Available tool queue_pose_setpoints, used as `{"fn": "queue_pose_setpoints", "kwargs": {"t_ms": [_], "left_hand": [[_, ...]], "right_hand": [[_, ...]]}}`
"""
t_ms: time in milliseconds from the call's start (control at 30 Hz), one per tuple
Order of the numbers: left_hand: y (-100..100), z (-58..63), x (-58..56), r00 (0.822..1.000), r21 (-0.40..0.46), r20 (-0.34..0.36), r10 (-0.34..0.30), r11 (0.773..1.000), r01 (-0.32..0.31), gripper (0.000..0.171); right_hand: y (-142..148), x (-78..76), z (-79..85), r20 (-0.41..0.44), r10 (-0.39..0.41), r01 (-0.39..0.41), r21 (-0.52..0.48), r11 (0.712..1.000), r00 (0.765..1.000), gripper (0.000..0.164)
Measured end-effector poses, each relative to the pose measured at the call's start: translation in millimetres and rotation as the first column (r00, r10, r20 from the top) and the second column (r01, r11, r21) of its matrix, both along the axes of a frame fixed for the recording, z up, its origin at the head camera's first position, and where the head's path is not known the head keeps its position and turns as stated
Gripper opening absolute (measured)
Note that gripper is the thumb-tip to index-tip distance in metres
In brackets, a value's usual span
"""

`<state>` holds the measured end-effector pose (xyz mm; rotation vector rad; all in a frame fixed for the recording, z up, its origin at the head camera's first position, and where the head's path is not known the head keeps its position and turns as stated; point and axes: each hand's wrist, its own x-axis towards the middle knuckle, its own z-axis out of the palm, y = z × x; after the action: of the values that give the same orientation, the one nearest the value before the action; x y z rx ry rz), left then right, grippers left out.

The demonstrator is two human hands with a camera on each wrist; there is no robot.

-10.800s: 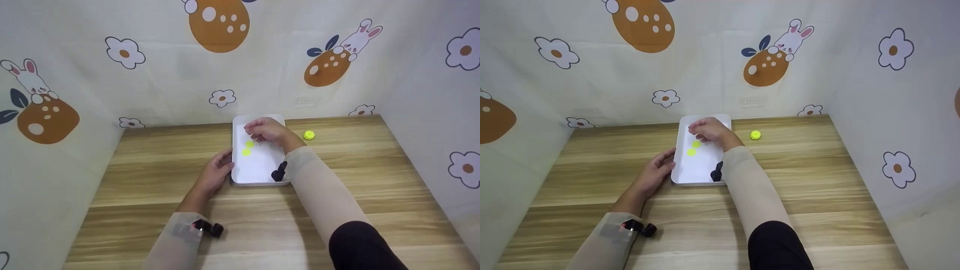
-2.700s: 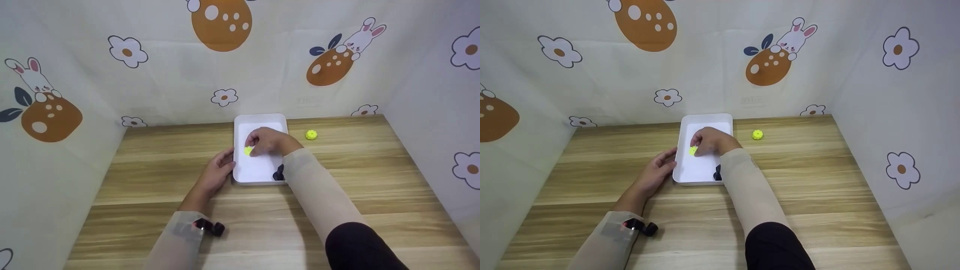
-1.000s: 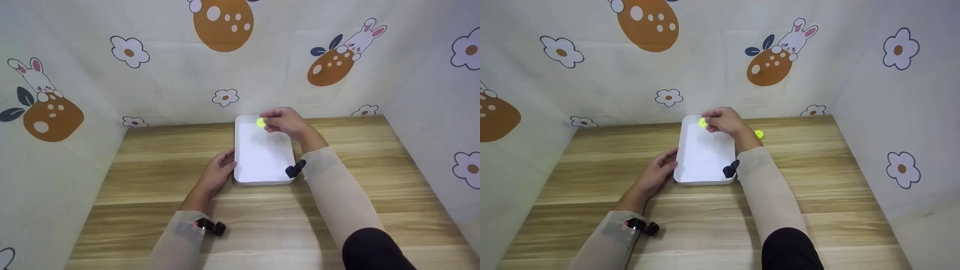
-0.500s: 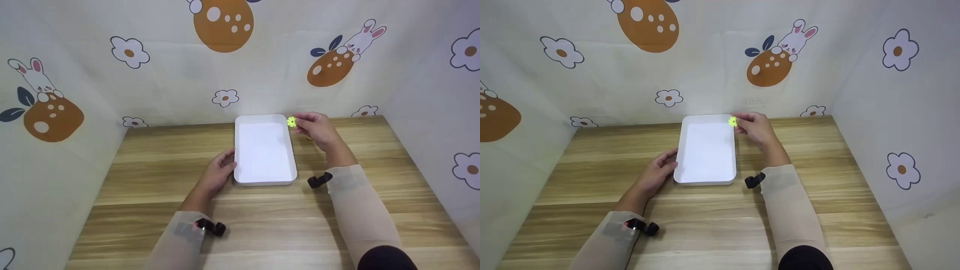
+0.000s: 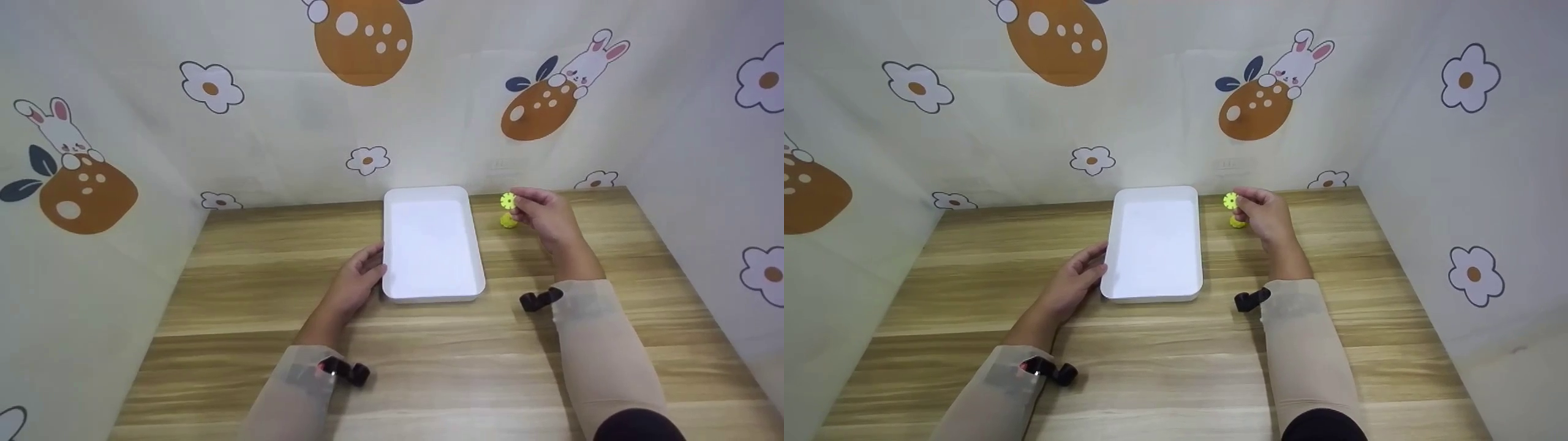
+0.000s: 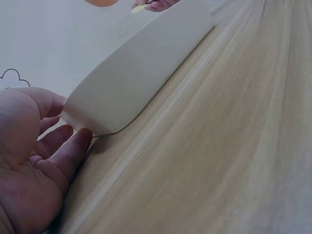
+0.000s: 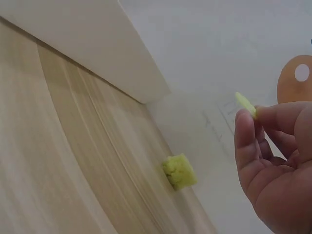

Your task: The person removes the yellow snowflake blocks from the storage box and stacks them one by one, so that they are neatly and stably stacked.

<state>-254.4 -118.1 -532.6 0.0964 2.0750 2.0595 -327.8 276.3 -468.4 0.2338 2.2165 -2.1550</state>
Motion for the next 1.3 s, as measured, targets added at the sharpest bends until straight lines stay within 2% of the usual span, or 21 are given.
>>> {"fn": "queue_pose_setpoints", "kwargs": {"t_ms": [233,467,600,933,1133,1300], "left_hand": [[1,-0.2,-0.6,1.000,0.003,0.003,-0.001,1.000,0.001,0.056],[0,-0.4,0.3,1.000,-0.017,-0.009,-0.008,1.000,0.008,0.056],[-1,-0.2,1.1,1.000,-0.029,-0.015,-0.004,1.000,0.004,0.056],[0,1.4,1.4,1.000,-0.042,-0.010,0.003,0.999,-0.003,0.056],[0,1.0,1.0,1.000,-0.044,-0.009,0.006,0.999,-0.007,0.056],[0,0.4,0.8,1.000,-0.029,-0.013,0.008,1.000,-0.008,0.057]], "right_hand": [[5,-8.4,-15.8,0.046,-0.039,0.040,-0.015,0.999,0.998,0.034],[15,-10.6,-29.8,0.117,-0.051,0.043,0.072,0.996,0.992,0.039],[18,-9.4,-32.7,0.147,-0.061,0.049,0.079,0.996,0.987,0.040],[18,-8.9,-36.8,0.146,-0.071,0.063,0.056,0.996,0.987,0.040],[18,-8.4,-38.6,0.156,-0.063,0.048,0.100,0.994,0.986,0.040],[18,-9.2,-38.5,0.168,-0.062,0.046,0.096,0.994,0.984,0.041]]}}
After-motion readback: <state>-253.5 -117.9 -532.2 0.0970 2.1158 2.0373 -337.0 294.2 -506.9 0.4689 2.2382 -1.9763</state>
